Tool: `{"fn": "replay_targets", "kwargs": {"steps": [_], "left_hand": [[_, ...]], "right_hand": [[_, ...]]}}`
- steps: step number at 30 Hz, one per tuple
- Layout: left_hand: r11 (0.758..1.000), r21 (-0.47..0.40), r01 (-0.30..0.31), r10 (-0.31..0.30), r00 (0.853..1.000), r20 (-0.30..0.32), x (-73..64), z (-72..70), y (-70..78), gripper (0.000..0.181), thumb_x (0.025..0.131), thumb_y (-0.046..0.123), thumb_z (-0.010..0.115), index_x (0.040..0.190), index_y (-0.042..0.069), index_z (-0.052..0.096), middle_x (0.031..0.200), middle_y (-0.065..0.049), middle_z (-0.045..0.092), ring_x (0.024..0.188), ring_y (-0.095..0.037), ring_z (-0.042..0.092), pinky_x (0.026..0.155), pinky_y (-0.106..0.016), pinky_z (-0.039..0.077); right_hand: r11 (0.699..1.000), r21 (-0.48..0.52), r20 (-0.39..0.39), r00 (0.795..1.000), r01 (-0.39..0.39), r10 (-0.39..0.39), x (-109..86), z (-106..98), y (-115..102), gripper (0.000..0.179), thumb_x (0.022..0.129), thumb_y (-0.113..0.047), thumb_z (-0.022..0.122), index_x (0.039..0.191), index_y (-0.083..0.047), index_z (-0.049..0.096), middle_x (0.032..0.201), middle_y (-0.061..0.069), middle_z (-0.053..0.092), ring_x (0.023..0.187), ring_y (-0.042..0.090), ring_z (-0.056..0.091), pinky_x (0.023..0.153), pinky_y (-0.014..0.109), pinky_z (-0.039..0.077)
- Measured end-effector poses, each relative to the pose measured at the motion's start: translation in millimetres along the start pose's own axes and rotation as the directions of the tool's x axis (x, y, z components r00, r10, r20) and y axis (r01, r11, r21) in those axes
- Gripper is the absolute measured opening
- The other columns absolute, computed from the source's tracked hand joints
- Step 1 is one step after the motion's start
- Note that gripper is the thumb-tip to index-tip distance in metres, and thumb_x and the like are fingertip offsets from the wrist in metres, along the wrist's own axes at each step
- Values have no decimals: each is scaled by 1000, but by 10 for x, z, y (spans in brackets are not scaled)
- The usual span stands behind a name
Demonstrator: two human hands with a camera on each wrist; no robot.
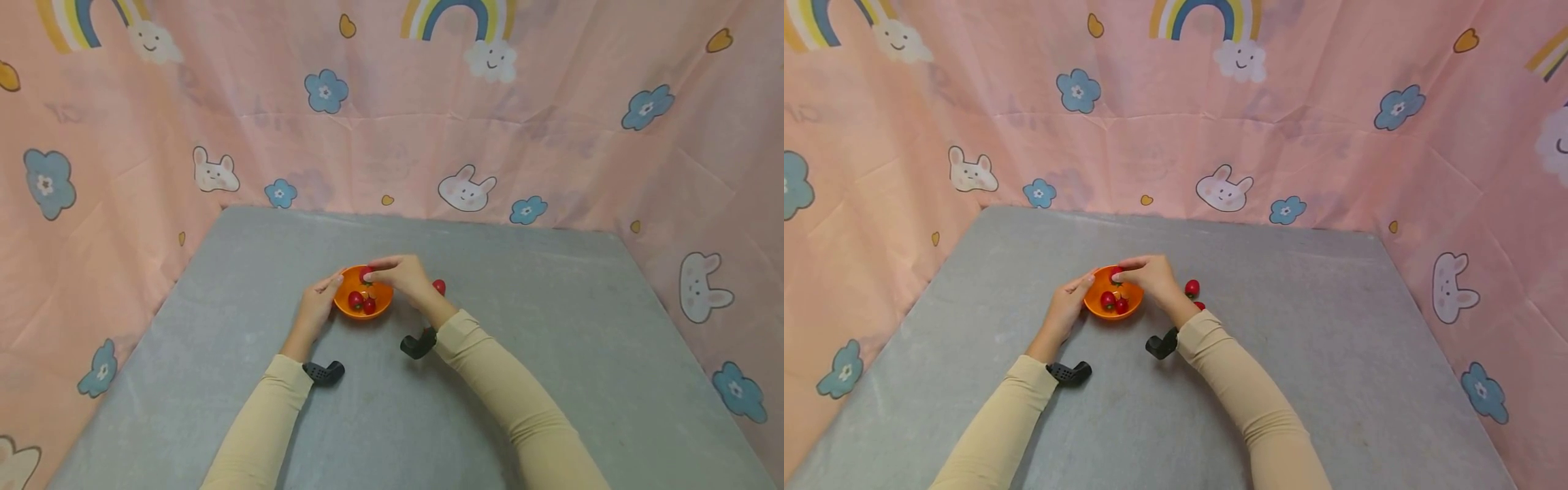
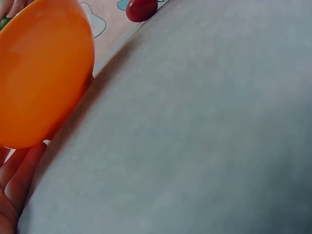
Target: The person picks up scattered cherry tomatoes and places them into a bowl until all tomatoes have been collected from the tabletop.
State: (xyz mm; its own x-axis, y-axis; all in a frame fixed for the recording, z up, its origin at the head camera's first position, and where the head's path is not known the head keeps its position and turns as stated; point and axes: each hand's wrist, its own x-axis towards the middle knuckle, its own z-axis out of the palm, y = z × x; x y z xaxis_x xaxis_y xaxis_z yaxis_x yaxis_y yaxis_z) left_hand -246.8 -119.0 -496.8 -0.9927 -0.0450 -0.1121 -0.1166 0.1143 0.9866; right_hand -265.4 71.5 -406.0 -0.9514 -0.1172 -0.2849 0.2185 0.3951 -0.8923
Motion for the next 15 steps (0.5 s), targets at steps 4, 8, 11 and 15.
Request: {"fn": "replay_targets", "kwargs": {"steps": [4, 8, 11, 15], "left_hand": [[1000, 1, -16, 16, 1000, 1, -10, -2, 4, 47, 101, 43, 54, 138, 14, 61, 147, -4, 56, 144, -20, 44, 121, -42, 34], [1000, 9, -27, 27, 1000, 2, -23, -2, 9, 48, 101, 44, 54, 138, 14, 61, 146, -3, 56, 144, -21, 44, 121, -42, 34], [1000, 7, -27, 27, 1000, 3, -21, -2, 6, 48, 101, 45, 53, 138, 14, 61, 146, -3, 56, 143, -21, 45, 120, -42, 34], [1000, -2, -26, 26, 1000, 6, -12, -3, 7, 48, 101, 44, 54, 138, 14, 61, 146, -3, 56, 143, -20, 45, 120, -42, 35]], "right_hand": [[996, -82, -6, 999, 41, -42, 63, 45, 59, 31, 82, -22, 82, 111, -11, 77, 118, 8, 74, 117, 25, 63, 106, 37, 51], [990, -124, -12, 997, 73, -75, 73, 93, 87, 30, 81, -19, 83, 109, -9, 78, 114, 9, 76, 115, 25, 64, 101, 35, 54], [983, -165, -20, 996, 85, -90, 51, 124, 80, 30, 81, -18, 83, 108, -8, 78, 113, 9, 76, 115, 26, 64, 98, 34, 56], [976, -200, -23, 996, 84, -91, 41, 162, 73, 28, 82, -18, 82, 107, -8, 78, 115, 10, 75, 114, 27, 64, 97, 35, 57]]}}
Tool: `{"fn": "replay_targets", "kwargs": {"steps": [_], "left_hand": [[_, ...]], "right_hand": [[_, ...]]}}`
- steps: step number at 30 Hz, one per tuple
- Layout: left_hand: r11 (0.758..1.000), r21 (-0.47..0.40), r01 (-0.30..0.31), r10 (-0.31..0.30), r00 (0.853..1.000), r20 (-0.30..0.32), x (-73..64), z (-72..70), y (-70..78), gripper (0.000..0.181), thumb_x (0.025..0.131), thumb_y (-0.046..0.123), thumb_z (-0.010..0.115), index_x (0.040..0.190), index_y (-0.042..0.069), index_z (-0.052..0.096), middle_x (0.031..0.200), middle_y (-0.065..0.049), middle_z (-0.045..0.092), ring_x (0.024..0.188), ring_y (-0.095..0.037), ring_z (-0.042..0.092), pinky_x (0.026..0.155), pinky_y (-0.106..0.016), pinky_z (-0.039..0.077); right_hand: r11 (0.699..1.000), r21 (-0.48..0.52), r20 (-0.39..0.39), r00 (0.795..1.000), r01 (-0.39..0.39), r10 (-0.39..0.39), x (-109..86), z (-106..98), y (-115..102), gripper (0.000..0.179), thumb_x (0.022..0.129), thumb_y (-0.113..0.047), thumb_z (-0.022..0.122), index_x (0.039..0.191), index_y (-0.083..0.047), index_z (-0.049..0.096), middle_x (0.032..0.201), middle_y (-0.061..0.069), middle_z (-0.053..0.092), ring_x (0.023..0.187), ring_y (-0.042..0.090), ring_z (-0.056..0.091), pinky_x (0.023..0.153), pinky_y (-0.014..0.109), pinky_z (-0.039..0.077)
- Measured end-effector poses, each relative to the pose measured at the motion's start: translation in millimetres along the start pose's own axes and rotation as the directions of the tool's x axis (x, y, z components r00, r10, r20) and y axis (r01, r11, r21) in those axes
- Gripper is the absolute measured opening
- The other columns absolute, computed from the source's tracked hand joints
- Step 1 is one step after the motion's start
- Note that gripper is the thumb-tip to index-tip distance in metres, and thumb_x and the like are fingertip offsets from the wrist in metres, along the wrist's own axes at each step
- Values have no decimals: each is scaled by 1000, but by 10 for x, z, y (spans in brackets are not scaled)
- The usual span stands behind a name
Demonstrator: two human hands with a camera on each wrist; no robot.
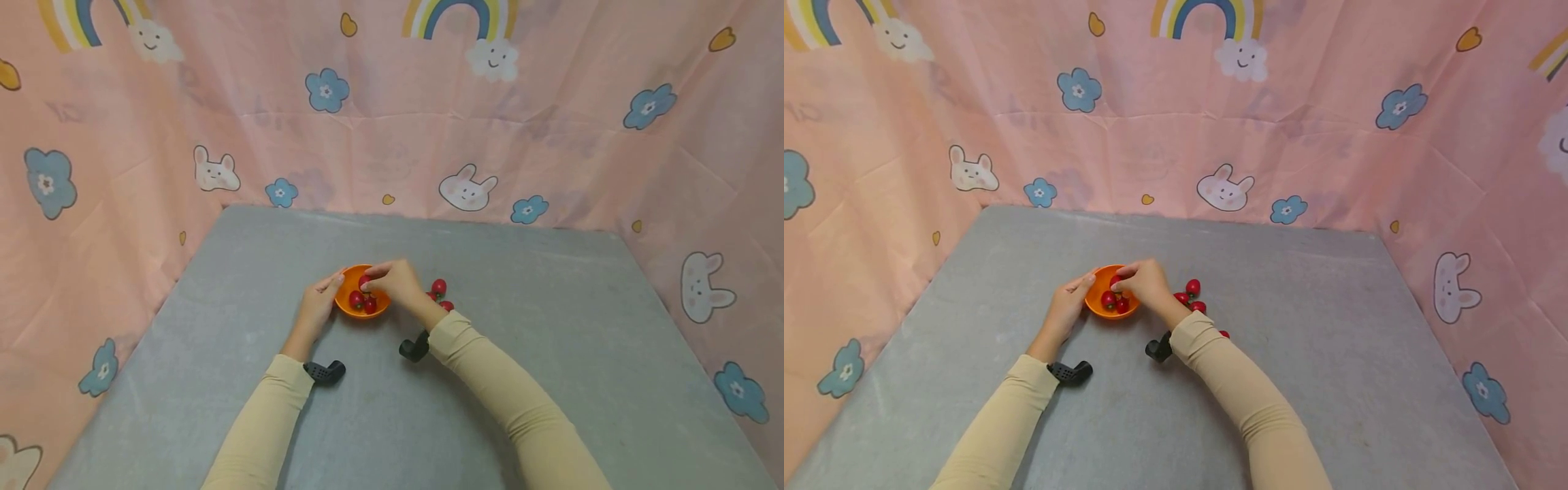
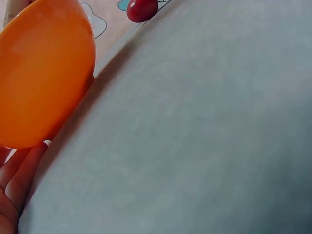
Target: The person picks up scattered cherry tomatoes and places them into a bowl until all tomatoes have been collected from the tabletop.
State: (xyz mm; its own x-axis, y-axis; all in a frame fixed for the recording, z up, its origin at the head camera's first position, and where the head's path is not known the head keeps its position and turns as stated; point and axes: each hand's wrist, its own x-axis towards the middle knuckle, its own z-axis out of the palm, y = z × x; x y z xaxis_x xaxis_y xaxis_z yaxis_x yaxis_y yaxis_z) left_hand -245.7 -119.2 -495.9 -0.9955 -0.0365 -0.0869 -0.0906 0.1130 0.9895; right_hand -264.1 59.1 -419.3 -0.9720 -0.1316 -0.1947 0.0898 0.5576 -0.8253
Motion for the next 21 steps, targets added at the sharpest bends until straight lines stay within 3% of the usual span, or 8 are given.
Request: {"fn": "replay_targets", "kwargs": {"steps": [10, 16, 21], "left_hand": [[1000, 5, -18, 18, 1000, 3, 7, 0, -5, 48, 102, 42, 54, 139, 11, 59, 146, -5, 56, 143, -21, 45, 119, -42, 35], [1000, -2, -16, 16, 1000, -2, 11, -1, -9, 48, 101, 42, 54, 138, 13, 60, 146, -4, 56, 143, -20, 45, 119, -41, 36], [1000, -9, -22, 22, 1000, 0, 5, 4, -4, 47, 102, 41, 54, 138, 12, 60, 147, -4, 55, 143, -21, 45, 120, -42, 35]], "right_hand": [[991, -117, 7, 998, 70, -70, 1, 99, 22, 29, 82, -16, 81, 109, -5, 77, 114, 11, 75, 110, 26, 63, 98, 34, 56], [959, -242, 32, 989, 146, -143, 1, 128, 14, 31, 82, -16, 81, 111, -4, 76, 113, 13, 75, 108, 27, 64, 101, 37, 54], [939, -301, 48, 986, 168, -161, 4, 132, 11, 32, 83, -16, 81, 112, -3, 76, 113, 12, 75, 107, 27, 65, 100, 36, 54]]}}
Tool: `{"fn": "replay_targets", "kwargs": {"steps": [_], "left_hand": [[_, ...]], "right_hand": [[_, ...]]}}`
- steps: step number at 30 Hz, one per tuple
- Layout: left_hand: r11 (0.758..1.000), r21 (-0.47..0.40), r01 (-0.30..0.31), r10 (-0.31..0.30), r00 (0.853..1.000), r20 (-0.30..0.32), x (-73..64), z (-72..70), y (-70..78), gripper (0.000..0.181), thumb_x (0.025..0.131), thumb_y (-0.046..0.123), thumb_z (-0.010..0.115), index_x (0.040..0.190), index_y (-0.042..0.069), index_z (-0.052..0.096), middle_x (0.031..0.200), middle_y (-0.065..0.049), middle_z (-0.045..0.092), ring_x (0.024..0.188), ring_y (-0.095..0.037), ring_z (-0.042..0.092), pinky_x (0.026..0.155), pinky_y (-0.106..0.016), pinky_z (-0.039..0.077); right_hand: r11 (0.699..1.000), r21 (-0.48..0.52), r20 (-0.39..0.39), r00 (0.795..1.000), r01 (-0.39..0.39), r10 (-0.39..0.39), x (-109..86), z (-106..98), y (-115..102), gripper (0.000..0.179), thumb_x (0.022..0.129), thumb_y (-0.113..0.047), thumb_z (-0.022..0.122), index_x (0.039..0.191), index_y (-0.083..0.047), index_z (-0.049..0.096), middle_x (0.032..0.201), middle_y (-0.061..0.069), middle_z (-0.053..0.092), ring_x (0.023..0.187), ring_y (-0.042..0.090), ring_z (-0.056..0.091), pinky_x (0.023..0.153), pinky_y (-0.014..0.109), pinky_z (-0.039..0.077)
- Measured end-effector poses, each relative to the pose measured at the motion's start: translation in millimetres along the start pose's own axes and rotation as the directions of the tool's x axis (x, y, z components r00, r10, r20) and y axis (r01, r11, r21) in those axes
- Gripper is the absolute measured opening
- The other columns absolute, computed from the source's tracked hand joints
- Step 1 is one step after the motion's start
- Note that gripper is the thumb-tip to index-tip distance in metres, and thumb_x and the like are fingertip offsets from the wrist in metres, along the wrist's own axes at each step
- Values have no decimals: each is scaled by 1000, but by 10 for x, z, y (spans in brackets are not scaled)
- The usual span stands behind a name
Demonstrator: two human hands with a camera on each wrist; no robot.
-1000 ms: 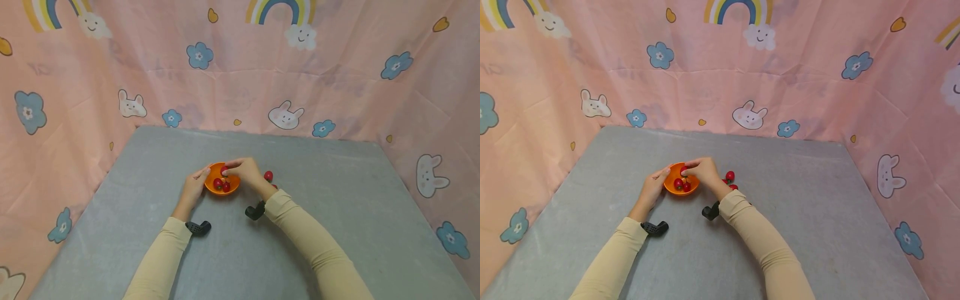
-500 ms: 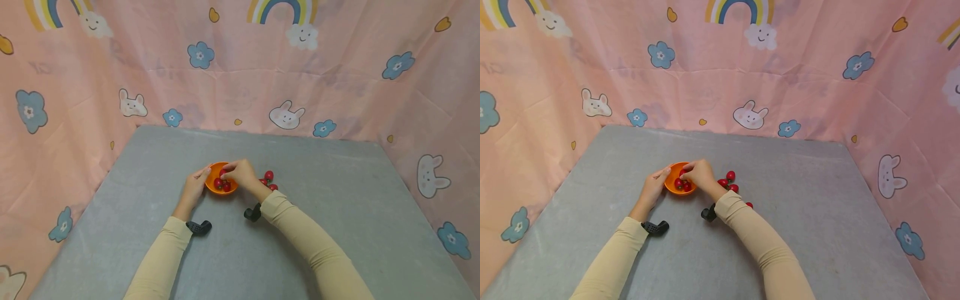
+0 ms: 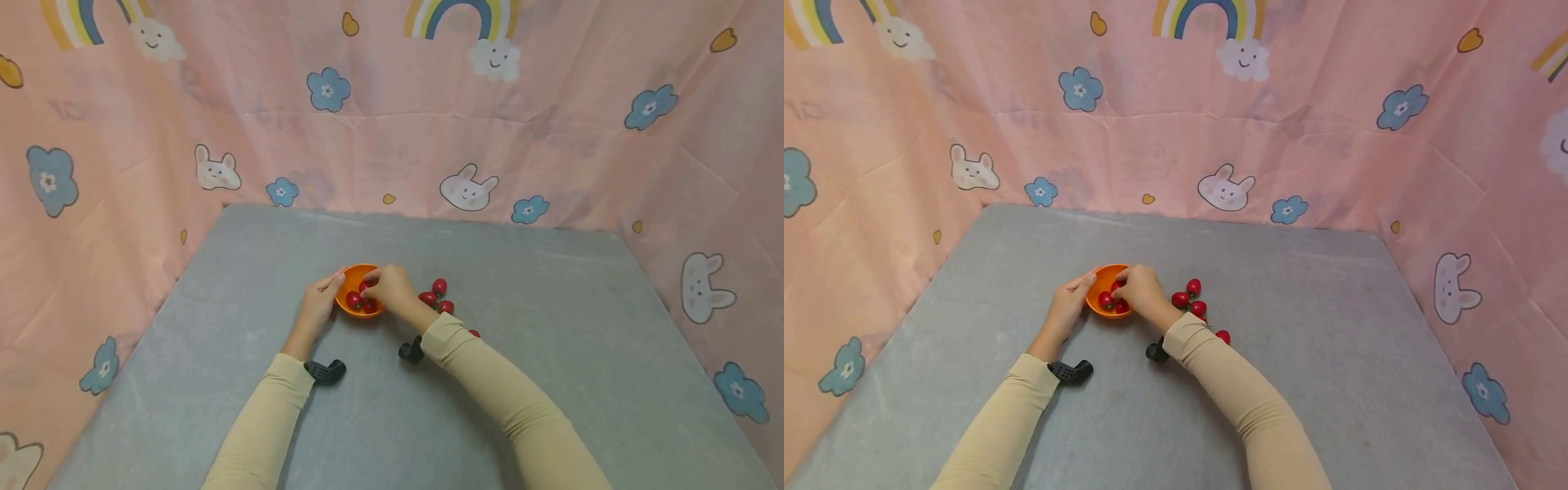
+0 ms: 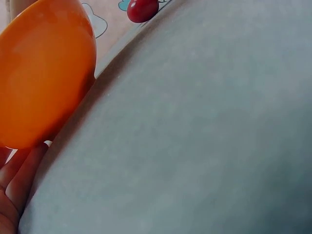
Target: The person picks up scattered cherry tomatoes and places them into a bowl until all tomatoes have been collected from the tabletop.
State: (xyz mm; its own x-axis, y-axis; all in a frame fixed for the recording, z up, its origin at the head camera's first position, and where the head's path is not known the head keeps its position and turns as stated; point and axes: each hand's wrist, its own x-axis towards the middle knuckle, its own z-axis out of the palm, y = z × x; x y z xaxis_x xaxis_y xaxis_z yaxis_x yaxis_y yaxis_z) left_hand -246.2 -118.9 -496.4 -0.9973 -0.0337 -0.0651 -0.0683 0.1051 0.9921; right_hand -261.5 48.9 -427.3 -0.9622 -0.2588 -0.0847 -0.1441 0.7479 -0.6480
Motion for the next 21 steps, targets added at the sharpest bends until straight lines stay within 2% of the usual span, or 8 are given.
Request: {"fn": "replay_targets", "kwargs": {"steps": [5, 9, 14, 21], "left_hand": [[1000, 7, -2, 2, 1000, 2, -7, 3, 2, 48, 102, 42, 53, 138, 12, 60, 147, -4, 56, 143, -21, 45, 120, -42, 35], [1000, 29, -3, 3, 1000, -2, -8, -1, -8, 48, 102, 43, 53, 139, 13, 60, 146, -5, 56, 143, -21, 45, 120, -42, 34], [999, 48, -1, 2, 1000, -13, -22, 0, 13, 49, 101, 44, 54, 139, 14, 60, 146, -5, 56, 142, -21, 46, 120, -42, 35], [999, 38, -16, 17, 999, -29, -12, 2, 22, 46, 101, 40, 55, 137, 11, 61, 144, -6, 58, 141, -23, 47, 120, -42, 35]], "right_hand": [[999, -28, -2, 1000, 16, -16, 2, 11, -4, 33, 84, -15, 80, 114, -3, 75, 114, 13, 75, 109, 28, 66, 101, 37, 54], [1000, 6, -13, 1000, -9, 9, 2, 29, 1, 34, 85, -16, 79, 116, -4, 74, 116, 13, 74, 113, 28, 65, 101, 36, 54], [987, 152, -29, 998, -58, 63, -7, 15, 3, 32, 86, -14, 78, 116, -3, 74, 119, 14, 73, 120, 28, 64, 103, 37, 53], [934, 352, -95, 991, -55, 95, -98, -150, 53, 33, 89, -16, 74, 120, -4, 72, 124, 13, 71, 121, 27, 63, 100, 37, 55]]}}
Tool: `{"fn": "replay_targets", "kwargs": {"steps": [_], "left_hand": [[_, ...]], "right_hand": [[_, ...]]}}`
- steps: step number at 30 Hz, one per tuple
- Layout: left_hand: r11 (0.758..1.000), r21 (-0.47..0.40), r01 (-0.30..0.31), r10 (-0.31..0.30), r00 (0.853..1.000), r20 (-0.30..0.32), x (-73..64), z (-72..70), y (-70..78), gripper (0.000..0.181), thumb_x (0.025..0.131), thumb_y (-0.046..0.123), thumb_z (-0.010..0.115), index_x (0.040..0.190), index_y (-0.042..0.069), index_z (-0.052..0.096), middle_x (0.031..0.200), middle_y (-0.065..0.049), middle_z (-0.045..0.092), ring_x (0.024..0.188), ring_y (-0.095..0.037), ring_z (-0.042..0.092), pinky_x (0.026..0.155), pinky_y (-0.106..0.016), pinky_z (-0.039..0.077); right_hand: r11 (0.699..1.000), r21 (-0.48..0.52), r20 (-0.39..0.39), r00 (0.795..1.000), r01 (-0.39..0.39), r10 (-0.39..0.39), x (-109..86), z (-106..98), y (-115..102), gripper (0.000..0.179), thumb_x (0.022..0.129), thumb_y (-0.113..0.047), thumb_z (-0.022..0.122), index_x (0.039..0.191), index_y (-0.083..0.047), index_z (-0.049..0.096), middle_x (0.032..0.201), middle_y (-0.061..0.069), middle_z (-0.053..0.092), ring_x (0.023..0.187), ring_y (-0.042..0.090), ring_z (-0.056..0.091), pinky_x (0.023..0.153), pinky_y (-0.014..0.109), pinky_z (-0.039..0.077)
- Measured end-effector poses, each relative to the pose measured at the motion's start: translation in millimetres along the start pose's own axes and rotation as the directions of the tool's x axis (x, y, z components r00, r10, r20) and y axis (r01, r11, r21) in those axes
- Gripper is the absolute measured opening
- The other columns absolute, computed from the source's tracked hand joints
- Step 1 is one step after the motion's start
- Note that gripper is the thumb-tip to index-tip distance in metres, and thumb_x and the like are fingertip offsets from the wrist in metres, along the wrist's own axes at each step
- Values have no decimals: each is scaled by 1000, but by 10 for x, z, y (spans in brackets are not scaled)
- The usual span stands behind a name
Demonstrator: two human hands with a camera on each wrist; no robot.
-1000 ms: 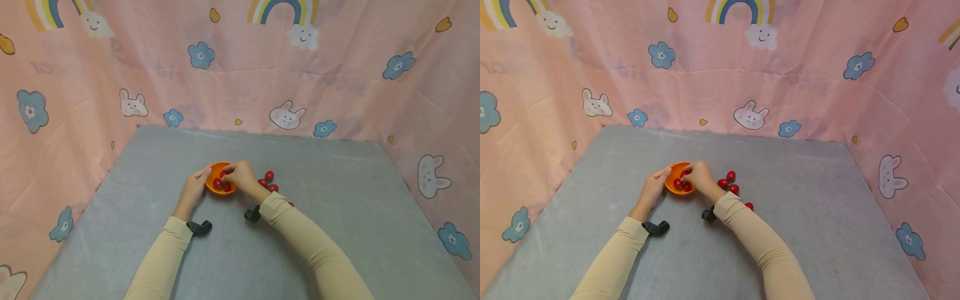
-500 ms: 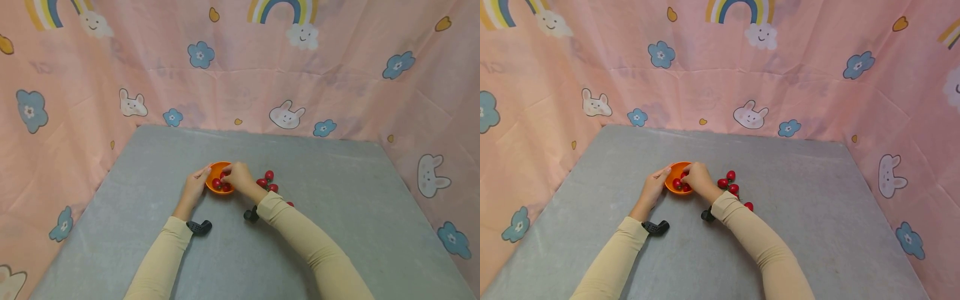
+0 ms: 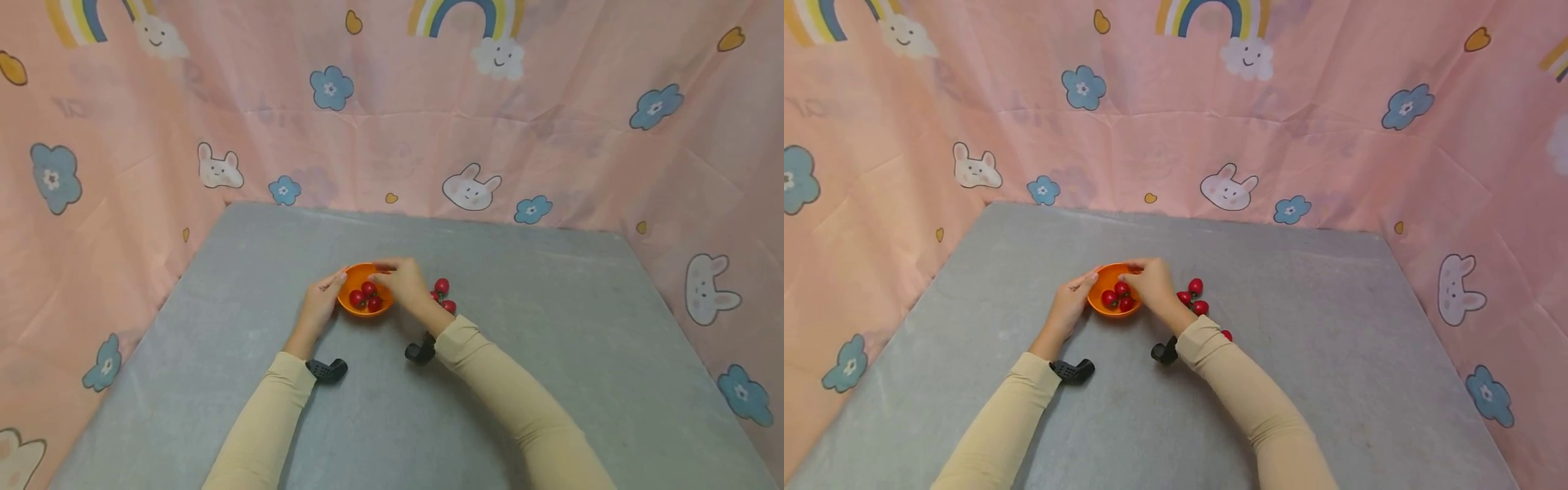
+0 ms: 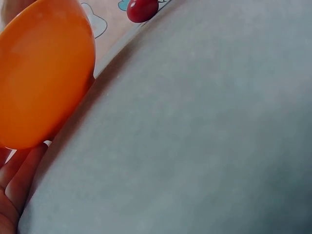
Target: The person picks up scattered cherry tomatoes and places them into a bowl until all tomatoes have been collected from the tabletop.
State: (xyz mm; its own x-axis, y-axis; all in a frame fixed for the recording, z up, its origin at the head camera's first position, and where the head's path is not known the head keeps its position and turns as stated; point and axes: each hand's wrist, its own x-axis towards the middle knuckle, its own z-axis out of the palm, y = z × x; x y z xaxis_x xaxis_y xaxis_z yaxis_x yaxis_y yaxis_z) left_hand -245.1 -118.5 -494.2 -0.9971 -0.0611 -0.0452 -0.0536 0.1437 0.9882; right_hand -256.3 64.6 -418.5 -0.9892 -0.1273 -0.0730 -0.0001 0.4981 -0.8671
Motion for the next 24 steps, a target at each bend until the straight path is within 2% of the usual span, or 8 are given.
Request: {"fn": "replay_targets", "kwargs": {"steps": [4, 10, 17, 24], "left_hand": [[1000, -1, -2, 2, 1000, 1, 3, 10, -5, 47, 101, 40, 55, 137, 10, 61, 145, -6, 57, 142, -22, 47, 119, -42, 36], [1000, -18, -13, 13, 1000, 0, 6, 12, -12, 46, 102, 37, 55, 136, 8, 61, 145, -7, 57, 142, -22, 46, 120, -41, 35], [999, -23, -24, 25, 1000, 15, 0, 3, 0, 47, 102, 39, 54, 137, 7, 60, 146, -8, 55, 142, -24, 46, 119, -43, 35], [998, -8, -67, 67, 998, -2, 6, 18, -31, 54, 100, 46, 55, 135, 5, 61, 144, -11, 57, 141, -27, 47, 118, -44, 37]], "right_hand": [[997, 69, -49, 999, -17, 21, -4, -196, 24, 36, 89, -21, 75, 122, -6, 72, 122, 11, 72, 112, 25, 66, 93, 37, 58], [988, 151, -115, 993, -17, 35, 21, -491, 161, 40, 86, -20, 78, 121, -2, 71, 121, 15, 72, 114, 27, 68, 102, 41, 53], [991, 128, -150, 987, -41, 60, -7, -716, 364, 42, 86, -22, 78, 122, -1, 70, 121, 16, 71, 114, 29, 66, 101, 41, 53], [986, 123, -177, 975, -111, 132, -66, -840, 534, 47, 88, -28, 76, 127, -4, 67, 129, 13, 68, 126, 27, 57, 106, 43, 49]]}}
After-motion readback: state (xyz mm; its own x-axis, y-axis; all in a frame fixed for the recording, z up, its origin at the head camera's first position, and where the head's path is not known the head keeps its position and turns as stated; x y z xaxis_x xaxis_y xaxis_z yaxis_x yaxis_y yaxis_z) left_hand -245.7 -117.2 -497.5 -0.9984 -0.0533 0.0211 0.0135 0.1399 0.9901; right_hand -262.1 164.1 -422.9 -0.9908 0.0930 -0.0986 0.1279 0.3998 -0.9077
